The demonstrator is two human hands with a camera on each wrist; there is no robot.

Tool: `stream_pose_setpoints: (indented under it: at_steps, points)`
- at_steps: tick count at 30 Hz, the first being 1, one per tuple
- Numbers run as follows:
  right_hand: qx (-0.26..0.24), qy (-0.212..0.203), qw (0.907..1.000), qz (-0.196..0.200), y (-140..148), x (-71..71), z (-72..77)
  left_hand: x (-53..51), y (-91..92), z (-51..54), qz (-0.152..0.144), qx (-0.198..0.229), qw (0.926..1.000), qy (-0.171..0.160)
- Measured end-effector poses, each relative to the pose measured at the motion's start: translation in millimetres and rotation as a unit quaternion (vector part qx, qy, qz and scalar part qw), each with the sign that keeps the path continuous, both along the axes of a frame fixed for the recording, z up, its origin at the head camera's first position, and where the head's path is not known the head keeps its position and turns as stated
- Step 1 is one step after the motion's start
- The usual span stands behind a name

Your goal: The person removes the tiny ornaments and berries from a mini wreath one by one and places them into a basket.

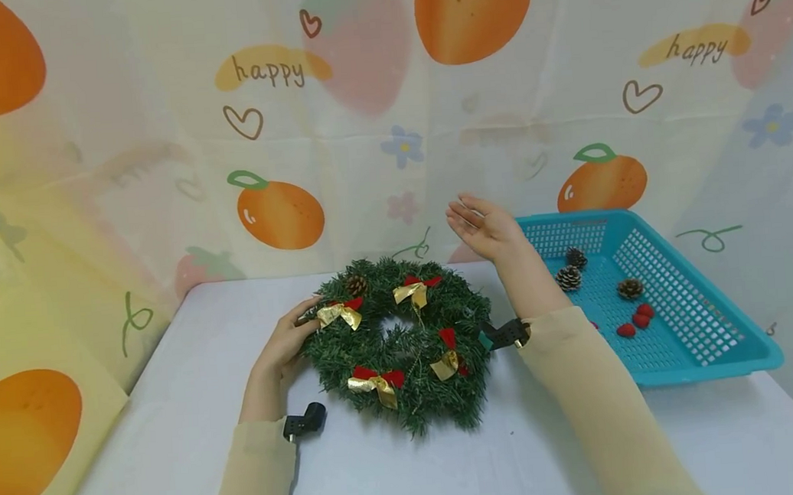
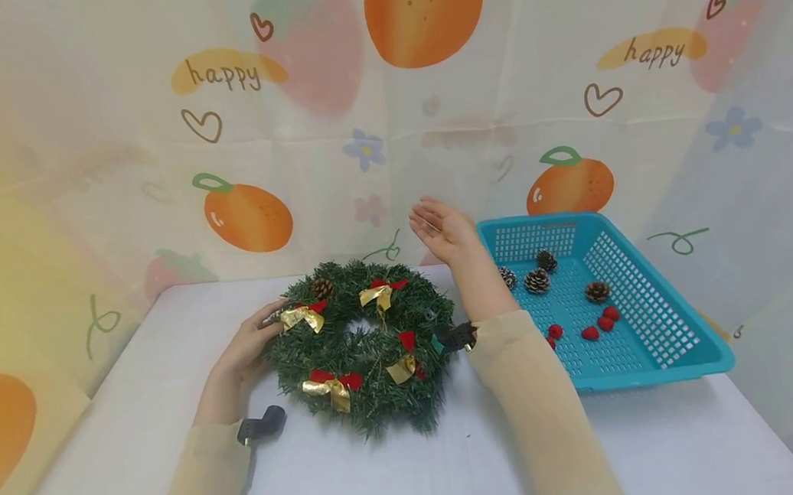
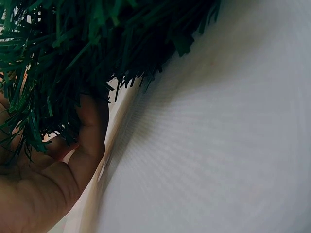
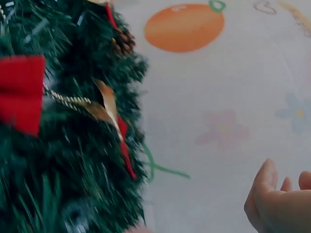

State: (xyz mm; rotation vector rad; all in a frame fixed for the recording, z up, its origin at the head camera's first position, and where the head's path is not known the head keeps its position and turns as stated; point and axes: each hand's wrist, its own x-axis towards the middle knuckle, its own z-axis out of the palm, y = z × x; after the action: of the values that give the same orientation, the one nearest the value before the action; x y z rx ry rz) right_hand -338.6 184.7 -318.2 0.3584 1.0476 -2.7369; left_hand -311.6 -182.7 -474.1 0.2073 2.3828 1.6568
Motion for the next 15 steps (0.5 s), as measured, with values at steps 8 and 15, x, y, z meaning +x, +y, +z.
stream_pose_setpoints:
  at_steps: [8,15]
  points:
    - [-0.043,0.054,0.9938,0.087,-0.6,-109.7,-121.1,0.2,-2.1,1.3,0.000,0.000,1.0000,-0.008]
    - [0.092,-0.005,0.9952,0.031,-79.9,-19.0,-32.9,-1.0,-0.9,0.6,-0.003,0.000,1.0000,-0.007]
